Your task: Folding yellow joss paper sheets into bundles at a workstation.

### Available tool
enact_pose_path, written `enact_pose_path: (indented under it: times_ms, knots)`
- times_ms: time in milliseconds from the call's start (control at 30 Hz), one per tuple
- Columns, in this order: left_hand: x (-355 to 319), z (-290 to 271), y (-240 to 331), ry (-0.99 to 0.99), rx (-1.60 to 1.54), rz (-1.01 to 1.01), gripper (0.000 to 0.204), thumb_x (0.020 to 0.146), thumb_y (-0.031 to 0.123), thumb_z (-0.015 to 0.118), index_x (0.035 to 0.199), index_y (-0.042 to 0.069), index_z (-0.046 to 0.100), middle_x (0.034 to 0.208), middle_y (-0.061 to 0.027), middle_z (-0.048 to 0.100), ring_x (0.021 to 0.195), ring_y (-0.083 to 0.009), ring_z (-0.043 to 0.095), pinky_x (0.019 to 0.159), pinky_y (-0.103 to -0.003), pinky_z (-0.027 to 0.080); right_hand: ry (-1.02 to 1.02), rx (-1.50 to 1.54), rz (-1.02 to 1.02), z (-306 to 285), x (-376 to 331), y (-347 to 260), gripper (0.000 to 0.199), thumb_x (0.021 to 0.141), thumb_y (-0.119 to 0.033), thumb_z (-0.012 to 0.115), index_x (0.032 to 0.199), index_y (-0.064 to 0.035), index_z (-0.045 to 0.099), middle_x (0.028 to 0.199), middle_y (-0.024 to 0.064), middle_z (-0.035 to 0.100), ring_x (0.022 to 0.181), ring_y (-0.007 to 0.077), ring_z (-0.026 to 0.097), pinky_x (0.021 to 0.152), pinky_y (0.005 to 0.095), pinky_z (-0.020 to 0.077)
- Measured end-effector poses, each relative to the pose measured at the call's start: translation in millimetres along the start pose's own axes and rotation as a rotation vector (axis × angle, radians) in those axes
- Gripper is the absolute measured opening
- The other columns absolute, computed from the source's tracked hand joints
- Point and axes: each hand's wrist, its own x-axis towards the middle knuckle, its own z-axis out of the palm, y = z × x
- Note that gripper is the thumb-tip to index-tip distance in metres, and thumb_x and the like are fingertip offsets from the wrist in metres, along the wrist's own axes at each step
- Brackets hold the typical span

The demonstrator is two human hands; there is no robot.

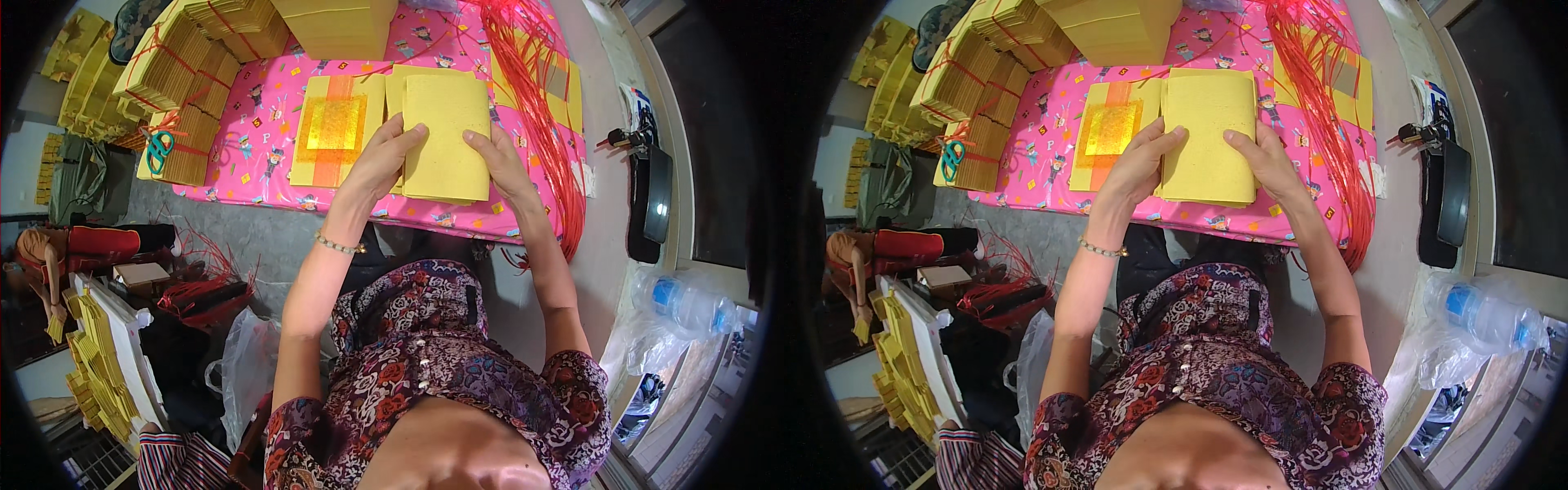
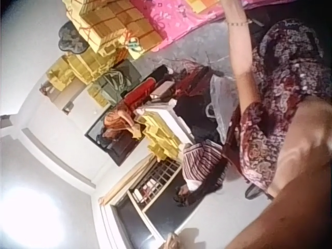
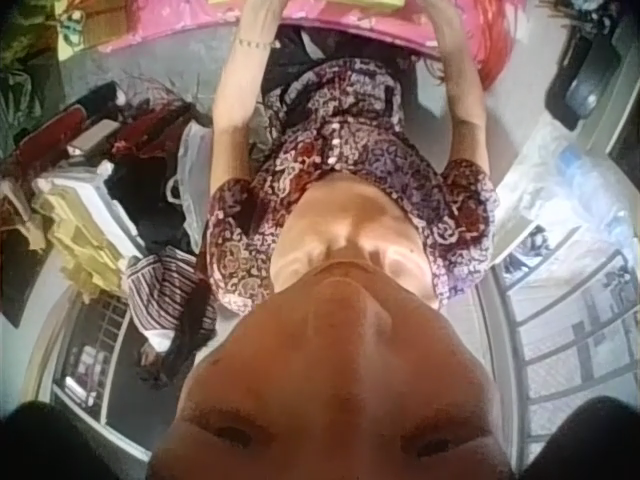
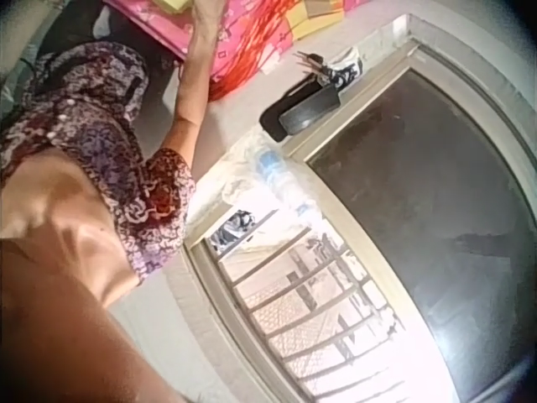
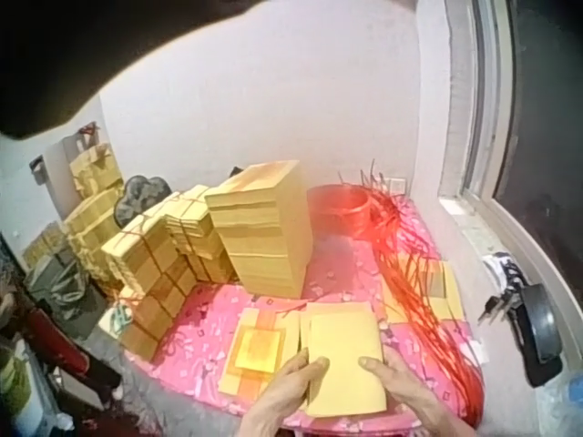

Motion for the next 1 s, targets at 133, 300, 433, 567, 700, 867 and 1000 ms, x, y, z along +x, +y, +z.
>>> enact_pose_path:
  times_ms: [133, 300, 433, 567, 700, 867, 1000]
  knots:
    - [-2.1, 3.2, 0.0, -0.028, 0.075, 0.096, 0.040, 0.092, 0.008, 0.051, 0.129, -0.001, 0.040, 0.118, -0.0095, 0.055, 0.106, -0.0151, 0.054, 0.089, -0.028, 0.045, -0.008, -0.099, -0.053, -0.3, -1.5, -4.6, 0.042, 0.091, -0.015, 0.056, 0.127, 0.0009, 0.042, 0.113, 0.0082, 0.058, 0.101, 0.0129, 0.056, 0.087, 0.0275, 0.0456]
    - [5.6, -0.2, -20.1, -0.018, 0.245, 0.353, 0.039, 0.090, 0.003, 0.053, 0.127, 0.000, 0.041, 0.116, -0.0086, 0.056, 0.105, -0.0139, 0.054, 0.089, -0.027, 0.044, -0.027, -0.219, -0.214, -2.0, -3.4, 2.7, 0.052, 0.090, -0.012, 0.057, 0.134, -0.0005, 0.033, 0.121, 0.0090, 0.052, 0.109, 0.0139, 0.052, 0.092, 0.0293, 0.0432]
    - [12.6, -3.0, -44.1, 0.016, 0.266, 0.573, 0.035, 0.090, 0.003, 0.053, 0.123, -0.001, 0.043, 0.114, -0.0080, 0.056, 0.105, -0.0128, 0.053, 0.089, -0.027, 0.043, -0.055, -0.301, -0.214, -8.2, -2.0, 16.9, 0.056, 0.090, -0.010, 0.057, 0.137, -0.0002, 0.028, 0.123, 0.0102, 0.049, 0.113, 0.0159, 0.049, 0.094, 0.0308, 0.0419]
    - [14.8, -3.8, -57.3, 0.071, 0.265, 0.628, 0.033, 0.090, 0.003, 0.053, 0.121, -0.001, 0.044, 0.113, -0.0079, 0.056, 0.104, -0.0125, 0.052, 0.088, -0.027, 0.043, -0.041, -0.309, -0.241, -9.8, -3.9, 24.0, 0.054, 0.090, -0.012, 0.057, 0.136, 0.0006, 0.030, 0.123, 0.0119, 0.050, 0.113, 0.0173, 0.049, 0.095, 0.0310, 0.0410]
    - [14.6, -7.6, -53.9, 0.015, 0.252, 0.581, 0.035, 0.090, 0.003, 0.054, 0.123, -0.001, 0.043, 0.113, -0.0083, 0.056, 0.104, -0.0123, 0.052, 0.088, -0.027, 0.043, -0.042, -0.320, -0.216, -10.9, -4.5, 22.4, 0.053, 0.090, -0.014, 0.057, 0.134, 0.0013, 0.033, 0.123, 0.0129, 0.050, 0.113, 0.0170, 0.049, 0.095, 0.0309, 0.0407]
    - [13.3, -4.2, -58.5, 0.023, 0.263, 0.586, 0.037, 0.089, 0.003, 0.055, 0.124, 0.000, 0.043, 0.114, -0.0080, 0.056, 0.103, -0.0118, 0.053, 0.086, -0.026, 0.044, -0.034, -0.346, -0.224, -15.3, -3.6, 29.3, 0.052, 0.089, -0.016, 0.060, 0.132, 0.0019, 0.036, 0.124, 0.0134, 0.050, 0.113, 0.0183, 0.049, 0.095, 0.0313, 0.0406]
    - [9.7, -3.8, -60.9, 0.062, 0.271, 0.598, 0.036, 0.090, 0.004, 0.055, 0.124, 0.000, 0.044, 0.112, -0.0080, 0.057, 0.102, -0.0127, 0.054, 0.085, -0.026, 0.045, -0.014, -0.457, -0.289, -6.3, -7.7, 8.6, 0.056, 0.086, -0.016, 0.063, 0.133, 0.0005, 0.036, 0.123, 0.0123, 0.051, 0.113, 0.0197, 0.050, 0.096, 0.0329, 0.0400]
